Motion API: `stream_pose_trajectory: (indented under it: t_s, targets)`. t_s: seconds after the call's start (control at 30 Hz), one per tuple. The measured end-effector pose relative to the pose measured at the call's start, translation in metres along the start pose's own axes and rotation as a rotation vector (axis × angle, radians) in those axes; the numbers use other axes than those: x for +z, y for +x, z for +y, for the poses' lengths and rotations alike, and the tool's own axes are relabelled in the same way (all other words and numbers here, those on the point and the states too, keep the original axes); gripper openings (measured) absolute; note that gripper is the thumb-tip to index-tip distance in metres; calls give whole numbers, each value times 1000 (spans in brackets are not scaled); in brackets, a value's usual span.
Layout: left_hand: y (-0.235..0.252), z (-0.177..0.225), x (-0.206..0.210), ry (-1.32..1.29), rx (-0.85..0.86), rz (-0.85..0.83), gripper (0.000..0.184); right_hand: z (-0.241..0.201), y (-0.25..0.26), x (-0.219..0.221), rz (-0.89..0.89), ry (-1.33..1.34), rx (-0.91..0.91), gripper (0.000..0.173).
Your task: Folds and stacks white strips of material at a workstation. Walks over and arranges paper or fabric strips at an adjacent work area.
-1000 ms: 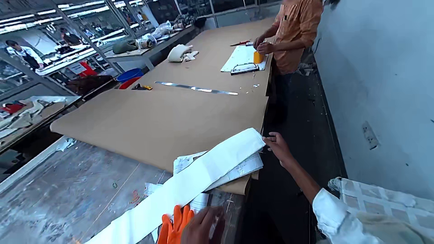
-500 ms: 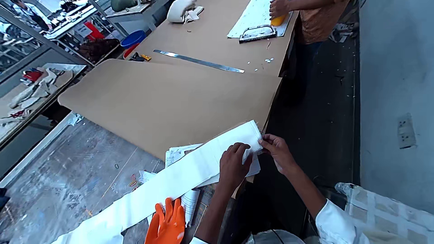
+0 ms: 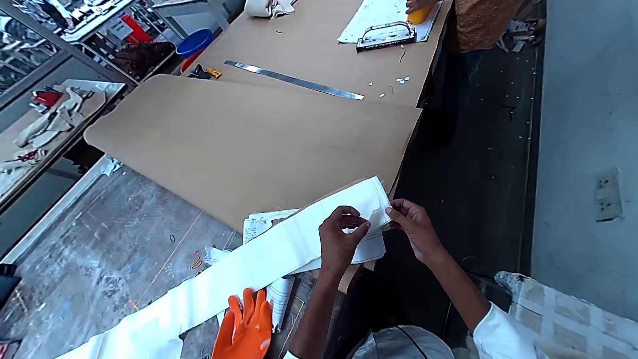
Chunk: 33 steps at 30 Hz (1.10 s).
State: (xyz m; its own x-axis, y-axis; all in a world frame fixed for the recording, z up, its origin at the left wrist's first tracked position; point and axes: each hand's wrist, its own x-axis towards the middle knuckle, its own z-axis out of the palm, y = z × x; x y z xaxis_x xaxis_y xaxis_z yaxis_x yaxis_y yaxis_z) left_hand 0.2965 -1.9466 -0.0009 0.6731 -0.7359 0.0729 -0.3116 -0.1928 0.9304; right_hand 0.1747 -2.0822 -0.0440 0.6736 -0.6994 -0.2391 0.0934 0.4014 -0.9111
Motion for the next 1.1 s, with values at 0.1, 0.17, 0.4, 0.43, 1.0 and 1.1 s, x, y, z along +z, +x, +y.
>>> stream_pose_trajectory:
  t_s: [0.1,0.17,0.4,0.43,1.0,1.1]
  targets:
    - [-2,-3,0,-74,-44,-22,27,2,-2,4,10,-17,5,16]
    - [-4,-7,0,-87,-52,-48,27,4,-3,7,11,-20,10,21]
    - [-3,-5,6,-125,-91,-90,23,11,-3,11,25,-38,-17,32]
    - [-3,-5,7,-126,-95,-78,22,11,-2,11,22,-35,-23,32]
    - [2,9,12,-343,-263,41,11,23,-9,10,98,-261,-207,75]
    - [2,10,15,-385,-288,46,13,29,-9,12,211,-504,-441,91]
